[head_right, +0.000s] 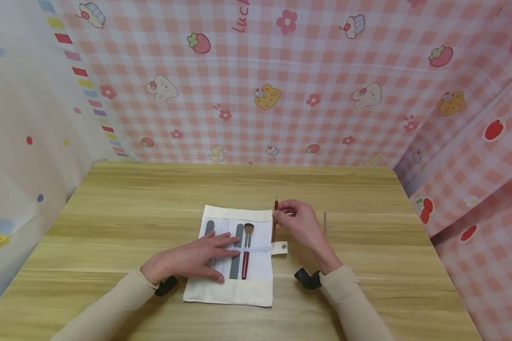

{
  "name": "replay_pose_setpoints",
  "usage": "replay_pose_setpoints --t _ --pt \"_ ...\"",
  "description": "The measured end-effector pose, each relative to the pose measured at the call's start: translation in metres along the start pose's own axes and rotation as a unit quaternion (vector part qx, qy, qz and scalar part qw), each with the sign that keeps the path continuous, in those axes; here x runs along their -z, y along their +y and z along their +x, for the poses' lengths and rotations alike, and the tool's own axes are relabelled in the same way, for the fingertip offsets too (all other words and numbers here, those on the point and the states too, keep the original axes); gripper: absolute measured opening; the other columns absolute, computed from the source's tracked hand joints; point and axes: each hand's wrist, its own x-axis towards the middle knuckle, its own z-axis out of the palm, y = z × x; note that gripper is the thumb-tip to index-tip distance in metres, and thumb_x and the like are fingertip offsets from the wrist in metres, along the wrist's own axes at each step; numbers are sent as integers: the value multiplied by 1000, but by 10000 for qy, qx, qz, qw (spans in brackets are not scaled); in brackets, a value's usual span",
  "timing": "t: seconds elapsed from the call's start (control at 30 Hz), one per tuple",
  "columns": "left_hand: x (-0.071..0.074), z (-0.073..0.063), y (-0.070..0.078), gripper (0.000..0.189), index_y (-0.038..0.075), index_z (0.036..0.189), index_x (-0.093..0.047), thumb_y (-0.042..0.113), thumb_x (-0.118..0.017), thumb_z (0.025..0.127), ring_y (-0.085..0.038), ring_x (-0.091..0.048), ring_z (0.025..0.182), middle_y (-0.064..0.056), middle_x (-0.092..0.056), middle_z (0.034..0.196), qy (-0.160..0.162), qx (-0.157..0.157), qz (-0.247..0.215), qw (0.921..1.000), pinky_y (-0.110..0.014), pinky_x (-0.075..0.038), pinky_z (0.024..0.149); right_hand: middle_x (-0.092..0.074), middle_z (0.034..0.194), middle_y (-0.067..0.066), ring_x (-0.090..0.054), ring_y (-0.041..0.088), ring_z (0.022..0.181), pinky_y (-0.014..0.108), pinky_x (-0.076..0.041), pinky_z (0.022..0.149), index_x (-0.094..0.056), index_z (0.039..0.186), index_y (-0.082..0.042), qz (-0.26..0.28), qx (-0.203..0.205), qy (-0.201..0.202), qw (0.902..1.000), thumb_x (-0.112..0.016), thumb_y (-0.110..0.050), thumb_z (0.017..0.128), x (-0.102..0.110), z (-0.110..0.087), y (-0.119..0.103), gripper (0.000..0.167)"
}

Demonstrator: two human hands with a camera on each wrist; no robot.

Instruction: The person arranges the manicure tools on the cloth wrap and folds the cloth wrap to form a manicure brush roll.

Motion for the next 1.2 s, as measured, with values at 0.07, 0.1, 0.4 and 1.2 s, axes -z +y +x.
replay_pose_setpoints --t 0.07,0.1,0.4,1.2 --pt "-1 -1 0 69 12 150 -57 41 -79 91 -32 -25 155 -9 -36 166 0 25 -34 10000 -55 -15 125 -71 102 17 -71 16 83 40 -62 82 -62 120 13 28 -26 -17 10000 -67 -8 97 -5 3 1 32" --pt "-1 -1 -1 69 12 150 -56 40 -79 91 -32 -25 155 -9 -36 166 -2 40 -55 10000 -55 -14 126 -71 103 18 -70 16 83 41 -62 82 -62 121 14 60 -31 -47 10000 -66 -8 97 -7 4 2 32" --pt "-6 -2 -2 69 12 150 -57 42 -78 91 -34 -25 155 -10 -36 166 75 -32 -85 9999 -57 -14 125 -72 106 21 -69 20 84 36 -62 80 -60 122 11 144 -234 -313 9991 -64 -8 99 -25 16 12 30" --pt "-4 -2 -2 68 12 150 -56 37 -79 91 -33 -24 156 -10 -35 166 65 -24 -131 9999 -58 -12 125 -64 108 19 -67 19 83 34 -62 76 -53 125 8 30 -158 -635 9979 -62 -2 100 -44 26 20 29"
